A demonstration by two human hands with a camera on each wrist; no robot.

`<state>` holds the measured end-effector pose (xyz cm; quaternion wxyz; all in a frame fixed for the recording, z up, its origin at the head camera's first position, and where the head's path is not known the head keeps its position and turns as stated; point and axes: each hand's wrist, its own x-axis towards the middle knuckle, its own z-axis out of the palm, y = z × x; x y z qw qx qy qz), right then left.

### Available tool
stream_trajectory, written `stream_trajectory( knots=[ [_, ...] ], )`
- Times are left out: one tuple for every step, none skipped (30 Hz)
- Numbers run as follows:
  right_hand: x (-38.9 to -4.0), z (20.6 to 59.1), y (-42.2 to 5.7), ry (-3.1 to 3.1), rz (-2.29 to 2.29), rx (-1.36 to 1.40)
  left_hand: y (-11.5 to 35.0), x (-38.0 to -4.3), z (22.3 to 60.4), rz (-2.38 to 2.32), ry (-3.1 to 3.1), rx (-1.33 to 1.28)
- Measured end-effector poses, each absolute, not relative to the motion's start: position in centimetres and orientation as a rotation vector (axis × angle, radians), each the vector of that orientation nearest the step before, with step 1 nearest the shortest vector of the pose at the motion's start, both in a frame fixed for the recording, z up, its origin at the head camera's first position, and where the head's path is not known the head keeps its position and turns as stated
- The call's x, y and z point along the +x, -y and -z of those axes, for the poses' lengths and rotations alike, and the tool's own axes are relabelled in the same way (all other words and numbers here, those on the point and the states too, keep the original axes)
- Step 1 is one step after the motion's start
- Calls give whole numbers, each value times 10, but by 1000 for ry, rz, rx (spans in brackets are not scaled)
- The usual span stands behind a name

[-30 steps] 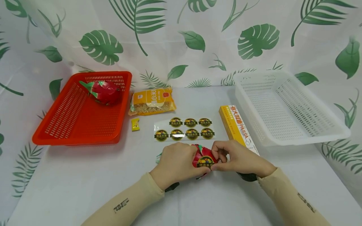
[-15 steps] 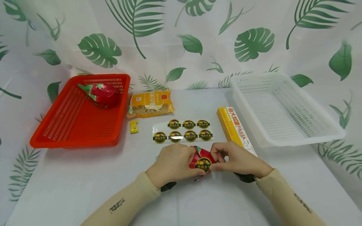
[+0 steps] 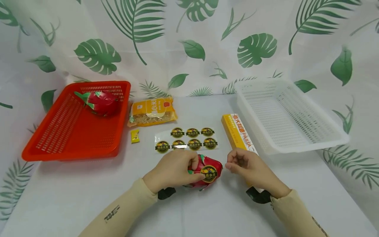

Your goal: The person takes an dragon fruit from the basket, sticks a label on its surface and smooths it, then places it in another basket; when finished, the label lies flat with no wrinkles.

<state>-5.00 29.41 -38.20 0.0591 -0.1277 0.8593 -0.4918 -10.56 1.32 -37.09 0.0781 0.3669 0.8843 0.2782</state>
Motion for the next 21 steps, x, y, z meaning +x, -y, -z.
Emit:
stream_trajectory(
  knots=[
    [-47,380,-297,-2613,1519,-336,-13,-106,371,-852,-2657,1080],
    [-44,379,-301,-2617,1547,-284,-13,-106,372,-871,-2660,1057],
    [-40,377,-305,-2619,1570,-235,-13,-107,372,-886,-2661,1039],
    [-37,376,-309,-2625,1585,-189,-13,-107,372,-892,-2656,1021],
    [-33,375,-314,-2633,1594,-145,-12,-108,373,-890,-2646,1008],
    [-30,374,-319,-2635,1604,-98,-12,-109,373,-879,-2631,1003],
    [-27,374,-324,-2646,1604,-65,-11,-110,374,-869,-2610,1000],
    [-23,375,-330,-2645,1622,-41,-11,-111,374,-858,-2584,999],
    [-20,376,-336,-2646,1637,-14,-11,-112,374,-846,-2560,1000],
    [-17,377,-342,-2635,1671,3,-11,-114,374,-831,-2540,1000],
    [-15,378,-349,-2600,1734,19,-10,-115,374,-822,-2519,1002],
    [-12,379,-355,-2545,1817,33,-10,-116,374,-814,-2500,1002],
    [-10,381,-362,-2480,1914,39,-10,-117,374,-813,-2484,1003],
    [-9,383,-368,-2400,2024,50,-10,-118,374,-810,-2471,1005],
    [-7,385,-374,-2322,2127,60,-10,-119,374,-807,-2457,1005],
    [-6,387,-380,-2238,2229,61,-10,-120,374,-805,-2445,1011],
    [-4,390,-386,-2166,2312,60,-10,-121,374,-799,-2433,1019],
    [-3,392,-392,-2118,2376,58,-10,-122,374,-791,-2422,1029],
    [-2,393,-397,-2084,2427,60,-10,-123,374,-783,-2412,1042],
    [-1,395,-403,-2050,2472,68,-10,-124,375,-770,-2405,1055],
    [0,396,-409,-2022,2507,75,-11,-124,375,-761,-2395,1067]
  ],
)
